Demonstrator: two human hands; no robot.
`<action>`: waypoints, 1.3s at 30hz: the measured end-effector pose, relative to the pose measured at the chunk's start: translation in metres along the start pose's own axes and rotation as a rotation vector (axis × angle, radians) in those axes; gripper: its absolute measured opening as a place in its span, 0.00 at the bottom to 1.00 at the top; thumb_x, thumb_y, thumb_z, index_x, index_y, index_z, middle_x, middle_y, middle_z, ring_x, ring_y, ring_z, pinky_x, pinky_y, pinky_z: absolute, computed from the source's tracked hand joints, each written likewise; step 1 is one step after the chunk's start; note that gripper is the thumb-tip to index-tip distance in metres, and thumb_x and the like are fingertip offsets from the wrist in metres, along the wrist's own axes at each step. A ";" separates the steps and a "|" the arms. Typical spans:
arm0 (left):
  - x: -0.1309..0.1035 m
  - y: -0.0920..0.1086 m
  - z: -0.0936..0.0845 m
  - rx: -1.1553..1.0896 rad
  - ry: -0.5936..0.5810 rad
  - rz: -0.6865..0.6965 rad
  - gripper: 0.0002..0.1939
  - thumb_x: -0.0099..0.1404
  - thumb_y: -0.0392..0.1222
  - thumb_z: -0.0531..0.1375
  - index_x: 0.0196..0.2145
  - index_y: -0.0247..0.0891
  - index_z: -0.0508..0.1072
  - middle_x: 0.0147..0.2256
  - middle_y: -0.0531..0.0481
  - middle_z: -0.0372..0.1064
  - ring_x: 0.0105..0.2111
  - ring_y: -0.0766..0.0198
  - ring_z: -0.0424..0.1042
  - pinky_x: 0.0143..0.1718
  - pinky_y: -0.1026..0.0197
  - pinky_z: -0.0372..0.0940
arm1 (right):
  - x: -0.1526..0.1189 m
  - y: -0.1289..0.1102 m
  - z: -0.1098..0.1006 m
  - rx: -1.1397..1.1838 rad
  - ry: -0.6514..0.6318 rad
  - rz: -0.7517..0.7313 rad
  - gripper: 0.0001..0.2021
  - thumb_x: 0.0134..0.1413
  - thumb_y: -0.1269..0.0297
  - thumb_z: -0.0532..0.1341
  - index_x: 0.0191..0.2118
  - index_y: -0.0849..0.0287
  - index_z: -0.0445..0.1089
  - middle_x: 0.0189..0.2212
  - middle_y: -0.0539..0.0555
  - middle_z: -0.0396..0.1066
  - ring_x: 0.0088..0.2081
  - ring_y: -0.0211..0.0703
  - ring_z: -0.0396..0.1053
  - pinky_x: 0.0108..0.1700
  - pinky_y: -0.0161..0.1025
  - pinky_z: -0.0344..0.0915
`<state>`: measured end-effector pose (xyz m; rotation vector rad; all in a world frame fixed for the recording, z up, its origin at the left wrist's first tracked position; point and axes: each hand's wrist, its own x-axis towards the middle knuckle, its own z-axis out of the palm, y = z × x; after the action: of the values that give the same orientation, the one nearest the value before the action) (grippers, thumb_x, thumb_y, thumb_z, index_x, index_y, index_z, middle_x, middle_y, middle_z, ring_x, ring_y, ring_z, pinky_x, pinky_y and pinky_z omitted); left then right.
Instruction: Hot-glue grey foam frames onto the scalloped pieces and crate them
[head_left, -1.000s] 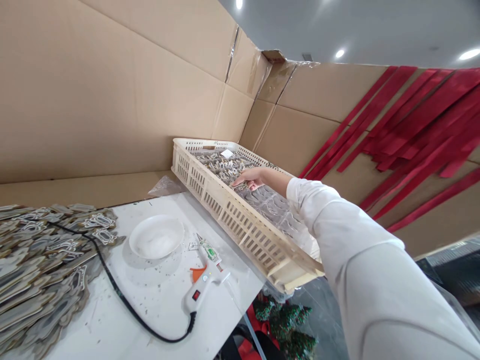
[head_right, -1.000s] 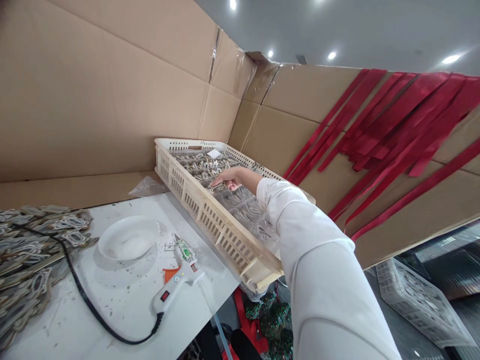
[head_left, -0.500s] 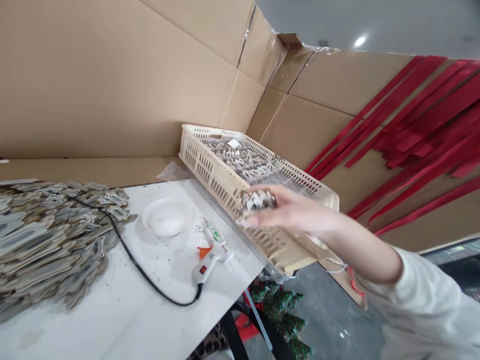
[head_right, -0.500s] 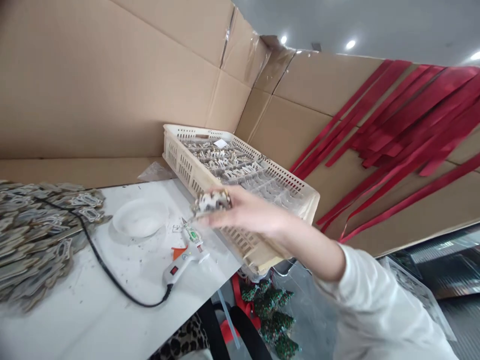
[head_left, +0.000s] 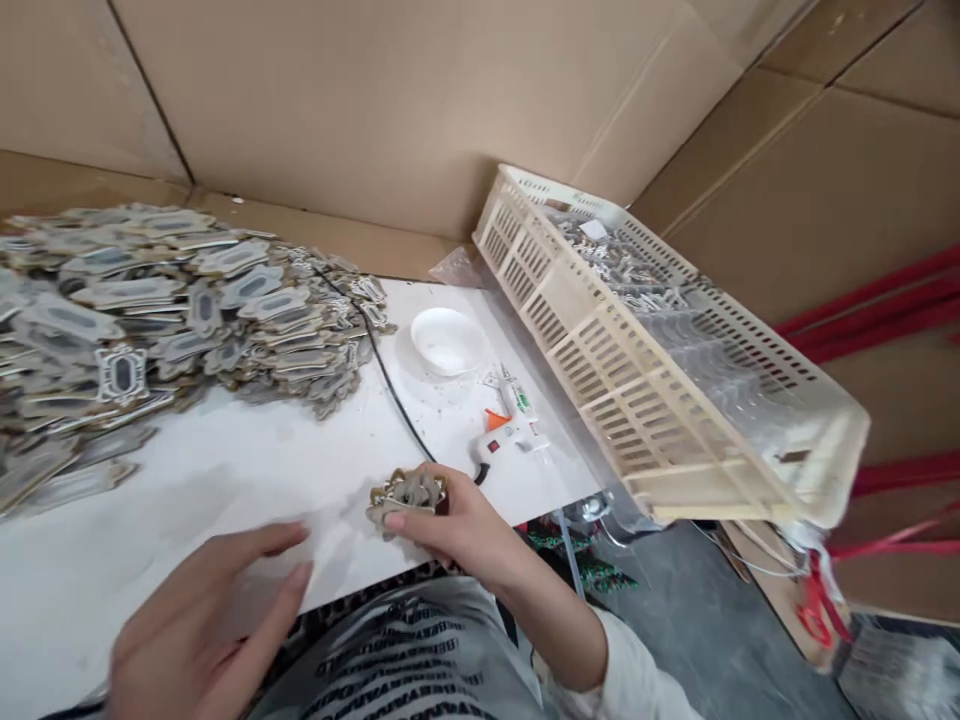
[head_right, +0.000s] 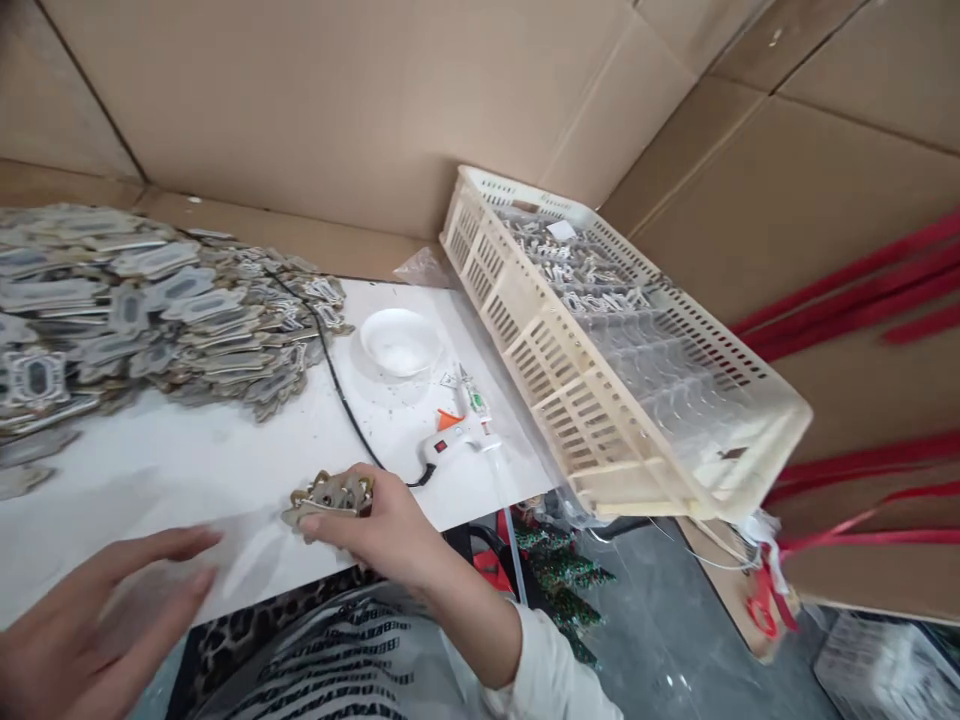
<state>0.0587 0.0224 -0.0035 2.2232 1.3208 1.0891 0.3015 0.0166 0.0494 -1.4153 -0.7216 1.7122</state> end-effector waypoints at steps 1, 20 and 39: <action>0.003 0.006 0.002 -0.013 -0.003 0.017 0.10 0.70 0.49 0.58 0.47 0.49 0.72 0.42 0.53 0.75 0.39 0.55 0.75 0.45 0.53 0.71 | 0.007 0.001 0.003 -0.058 -0.019 0.003 0.24 0.31 0.50 0.80 0.30 0.54 0.69 0.22 0.43 0.68 0.19 0.31 0.56 0.21 0.33 0.54; 0.033 0.021 0.028 0.298 -0.138 0.215 0.15 0.73 0.48 0.54 0.54 0.44 0.71 0.44 0.47 0.76 0.40 0.52 0.72 0.40 0.50 0.63 | 0.026 0.012 -0.012 -0.458 0.083 -0.254 0.12 0.59 0.59 0.61 0.47 0.51 0.74 0.42 0.54 0.72 0.21 0.33 0.62 0.23 0.38 0.63; 0.018 0.007 -0.018 0.181 -0.304 0.212 0.13 0.73 0.45 0.54 0.50 0.54 0.74 0.56 0.51 0.69 0.55 0.51 0.65 0.56 0.45 0.59 | -0.001 0.029 0.006 -1.198 0.290 -0.915 0.13 0.66 0.58 0.61 0.50 0.60 0.71 0.35 0.54 0.75 0.35 0.48 0.72 0.35 0.41 0.69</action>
<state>0.0546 0.0325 0.0209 2.5855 1.1126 0.6786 0.2894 0.0006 0.0274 -1.5540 -1.9920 0.2551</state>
